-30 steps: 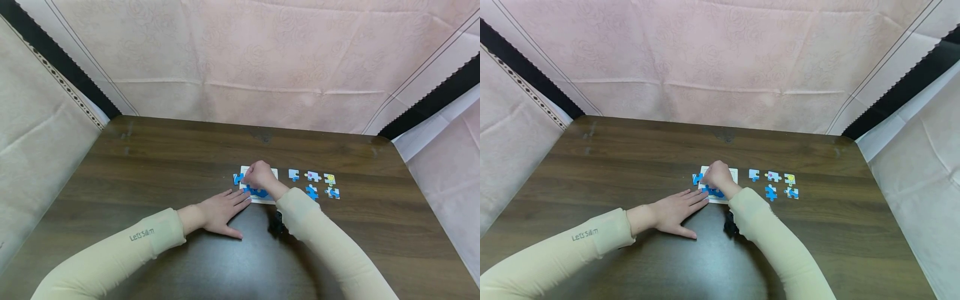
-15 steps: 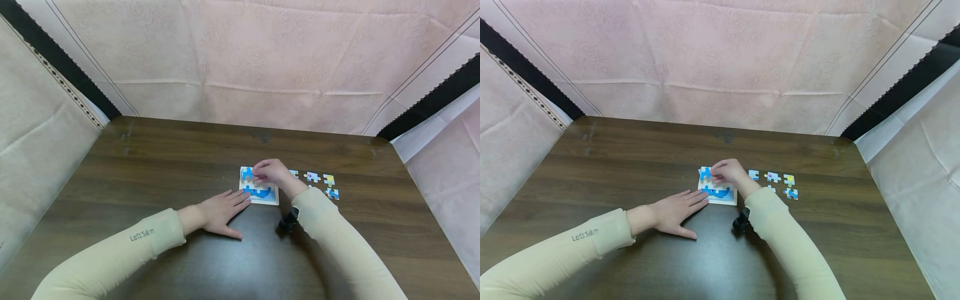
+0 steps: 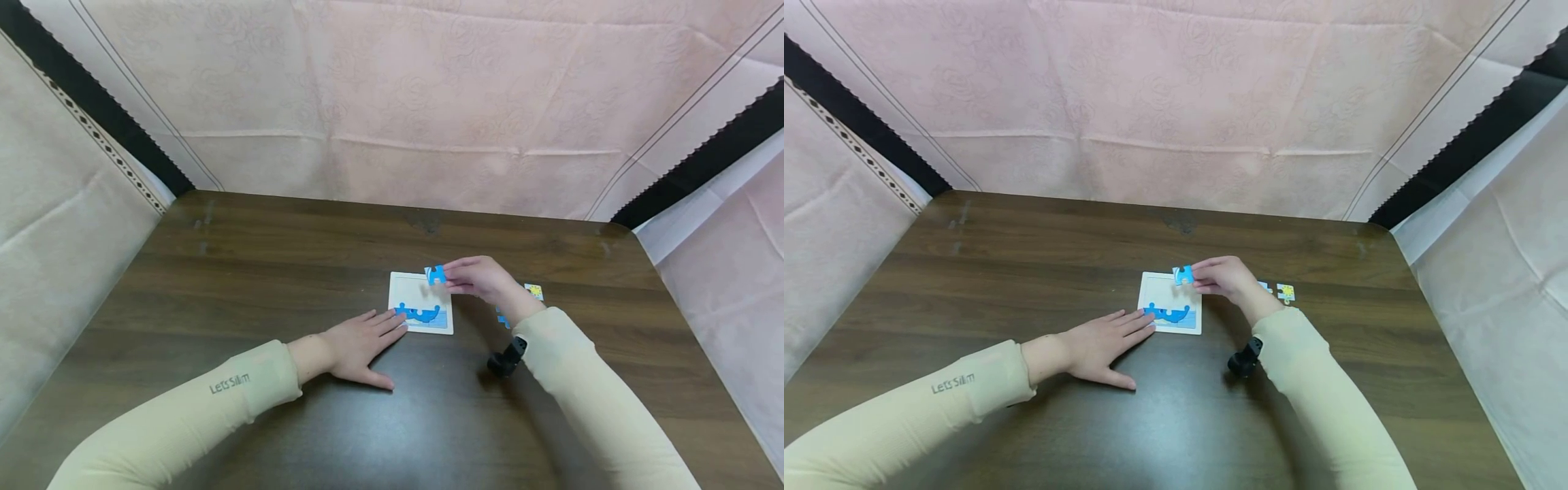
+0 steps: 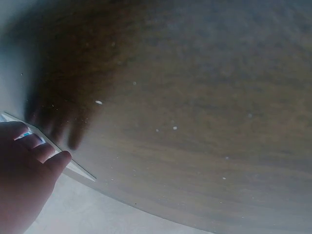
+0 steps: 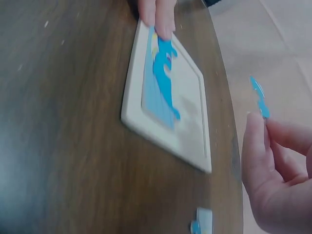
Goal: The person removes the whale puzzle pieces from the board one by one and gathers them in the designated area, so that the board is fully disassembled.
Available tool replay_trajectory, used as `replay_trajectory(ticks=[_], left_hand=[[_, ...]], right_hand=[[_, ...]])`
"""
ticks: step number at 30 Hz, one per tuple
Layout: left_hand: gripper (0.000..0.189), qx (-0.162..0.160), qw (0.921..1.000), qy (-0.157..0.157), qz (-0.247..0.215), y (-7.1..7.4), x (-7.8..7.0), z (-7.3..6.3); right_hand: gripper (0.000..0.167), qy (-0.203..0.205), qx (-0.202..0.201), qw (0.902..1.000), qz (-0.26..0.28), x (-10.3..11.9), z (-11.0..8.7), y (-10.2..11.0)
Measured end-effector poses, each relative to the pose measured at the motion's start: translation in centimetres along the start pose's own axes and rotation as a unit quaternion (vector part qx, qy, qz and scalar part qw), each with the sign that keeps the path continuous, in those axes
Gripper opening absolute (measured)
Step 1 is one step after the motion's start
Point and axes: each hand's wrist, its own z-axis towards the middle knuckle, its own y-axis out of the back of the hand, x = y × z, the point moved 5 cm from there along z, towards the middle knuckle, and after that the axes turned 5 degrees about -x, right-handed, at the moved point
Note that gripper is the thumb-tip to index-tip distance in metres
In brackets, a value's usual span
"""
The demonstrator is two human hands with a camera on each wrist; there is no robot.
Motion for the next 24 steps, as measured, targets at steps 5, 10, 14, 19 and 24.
replay_trajectory(ticks=[5, 10, 14, 19, 24], left_hand=[[0.091, 0.0, 1.0, 0.003, -0.001, 0.0, 0.0, 0.0], [0.092, -0.002, 1.0, 0.003, 0.002, 0.0, 0.0, 0.0], [0.092, -0.001, 1.0, 0.005, 0.002, 0.1, 0.0, -0.1], [0.091, 0.002, 1.0, 0.006, 0.0, 0.1, -0.1, -0.1], [0.091, 0.001, 1.0, 0.004, 0.0, 0.2, -0.2, -0.2]], right_hand=[[0.042, -0.009, -0.005, 0.9999, 0.006, -0.5, -0.5, 1.7], [0.042, -0.023, -0.009, 0.9997, -0.007, -1.2, -1.2, 3.1], [0.042, -0.029, -0.012, 0.9994, -0.015, -2.0, -1.8, 4.0], [0.041, -0.038, -0.013, 0.999, -0.021, -3.0, -2.3, 4.8], [0.035, -0.036, 0.004, 0.9993, -0.009, -3.7, -2.6, 5.2]])
